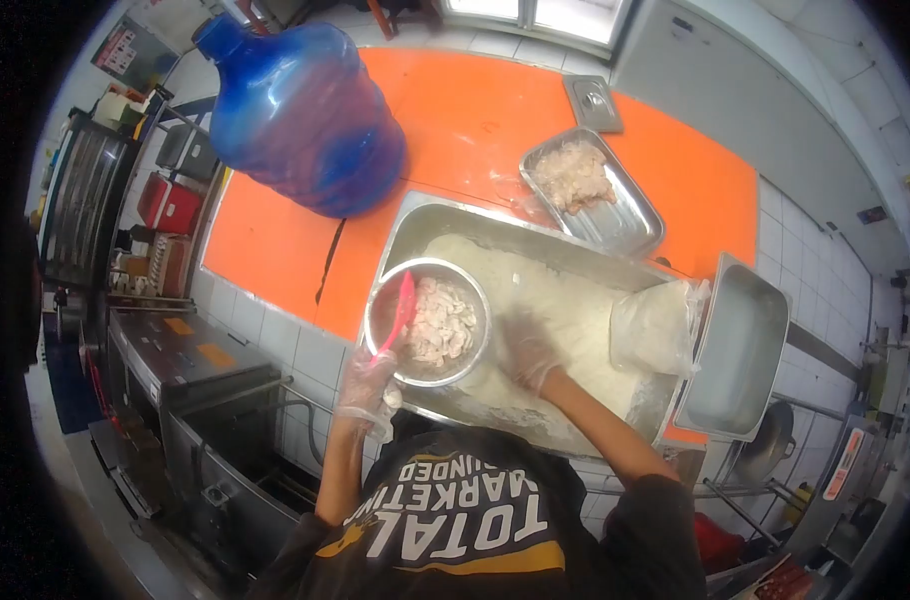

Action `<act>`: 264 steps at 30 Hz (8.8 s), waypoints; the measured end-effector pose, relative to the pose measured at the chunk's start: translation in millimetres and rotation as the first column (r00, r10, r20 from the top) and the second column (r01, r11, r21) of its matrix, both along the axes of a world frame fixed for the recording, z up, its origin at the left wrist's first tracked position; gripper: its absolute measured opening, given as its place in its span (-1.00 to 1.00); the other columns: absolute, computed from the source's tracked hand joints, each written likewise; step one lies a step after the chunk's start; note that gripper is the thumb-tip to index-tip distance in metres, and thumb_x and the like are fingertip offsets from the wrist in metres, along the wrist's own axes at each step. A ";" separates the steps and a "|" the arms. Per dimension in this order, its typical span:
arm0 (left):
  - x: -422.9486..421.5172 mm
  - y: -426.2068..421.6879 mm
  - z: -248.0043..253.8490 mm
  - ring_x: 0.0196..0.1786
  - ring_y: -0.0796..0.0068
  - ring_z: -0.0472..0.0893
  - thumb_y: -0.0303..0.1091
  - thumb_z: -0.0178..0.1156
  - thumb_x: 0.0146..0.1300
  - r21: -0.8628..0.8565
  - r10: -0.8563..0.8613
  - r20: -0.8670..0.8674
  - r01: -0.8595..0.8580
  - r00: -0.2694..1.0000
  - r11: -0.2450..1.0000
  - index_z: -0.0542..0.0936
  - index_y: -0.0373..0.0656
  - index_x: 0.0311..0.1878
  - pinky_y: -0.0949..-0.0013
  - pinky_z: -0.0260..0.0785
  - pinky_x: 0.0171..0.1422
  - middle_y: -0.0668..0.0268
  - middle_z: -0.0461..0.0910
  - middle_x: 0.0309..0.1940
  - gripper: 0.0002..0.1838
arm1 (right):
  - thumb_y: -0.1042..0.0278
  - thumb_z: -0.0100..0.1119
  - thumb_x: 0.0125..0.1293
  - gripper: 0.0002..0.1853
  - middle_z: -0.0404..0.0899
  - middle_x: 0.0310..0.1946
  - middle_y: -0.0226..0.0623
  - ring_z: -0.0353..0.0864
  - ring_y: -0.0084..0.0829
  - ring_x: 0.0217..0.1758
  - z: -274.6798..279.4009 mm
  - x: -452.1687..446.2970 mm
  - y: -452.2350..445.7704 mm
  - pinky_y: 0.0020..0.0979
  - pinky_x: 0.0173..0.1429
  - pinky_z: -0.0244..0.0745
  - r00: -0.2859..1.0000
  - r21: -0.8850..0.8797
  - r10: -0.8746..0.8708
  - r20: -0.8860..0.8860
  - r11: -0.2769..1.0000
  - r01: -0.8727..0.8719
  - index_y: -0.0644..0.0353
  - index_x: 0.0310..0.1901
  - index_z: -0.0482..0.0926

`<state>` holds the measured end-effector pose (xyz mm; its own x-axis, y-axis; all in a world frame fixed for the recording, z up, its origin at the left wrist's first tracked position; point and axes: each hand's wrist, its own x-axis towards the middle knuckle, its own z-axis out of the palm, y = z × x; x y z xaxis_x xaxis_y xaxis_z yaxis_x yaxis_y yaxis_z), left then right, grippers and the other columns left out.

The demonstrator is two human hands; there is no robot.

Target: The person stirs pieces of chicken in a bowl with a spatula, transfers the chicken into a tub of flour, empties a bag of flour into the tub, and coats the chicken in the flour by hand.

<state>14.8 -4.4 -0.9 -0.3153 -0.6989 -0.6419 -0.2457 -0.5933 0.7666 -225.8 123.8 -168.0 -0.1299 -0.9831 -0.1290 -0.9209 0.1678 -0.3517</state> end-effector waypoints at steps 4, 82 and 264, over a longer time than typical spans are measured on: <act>-5.6 2.6 6.8 -0.61 0.67 0.47 -0.40 0.09 0.30 -0.026 0.045 -0.032 -0.046 0.998 0.999 0.53 -0.24 -0.06 0.55 0.30 -0.59 0.41 0.51 -0.53 -0.80 | -0.13 -0.17 0.39 -0.31 -0.03 0.51 -0.07 -0.09 -0.05 0.57 -39.7 25.4 -0.9 0.09 0.55 -0.25 0.930 0.048 0.297 0.216 0.948 -0.314 0.00 0.47 0.09; 4.7 15.3 -1.7 -0.53 0.68 0.47 -0.40 0.16 0.21 -0.211 0.306 -0.044 -0.308 0.951 0.928 0.52 -0.24 -0.11 0.61 0.30 -0.49 0.36 0.57 -0.40 -0.79 | 0.15 -0.09 0.38 -0.41 0.13 0.41 0.08 0.07 -0.01 0.50 -78.4 16.0 -86.4 -0.10 0.56 -0.08 0.887 -0.410 0.425 0.181 0.853 -0.325 0.35 0.34 0.25; -6.6 -17.1 -18.6 -0.52 0.68 0.51 -0.45 0.14 0.27 -0.148 0.264 -0.096 -0.276 0.960 0.950 0.52 -0.28 -0.10 0.56 0.37 -0.47 0.42 0.53 -0.47 -0.82 | -0.24 -0.09 0.30 -0.14 -0.17 0.48 0.23 -0.28 0.12 0.58 -26.9 -15.3 -20.0 0.17 0.54 -0.44 0.921 0.044 0.389 -0.007 0.921 -0.388 0.27 0.44 0.08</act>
<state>8.2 -21.6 -19.5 -0.1433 -0.8552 -0.4982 -0.0316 -0.4991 0.8659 -241.1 103.8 -194.9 0.2586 -0.9506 -0.1717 -0.9221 -0.1900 -0.3372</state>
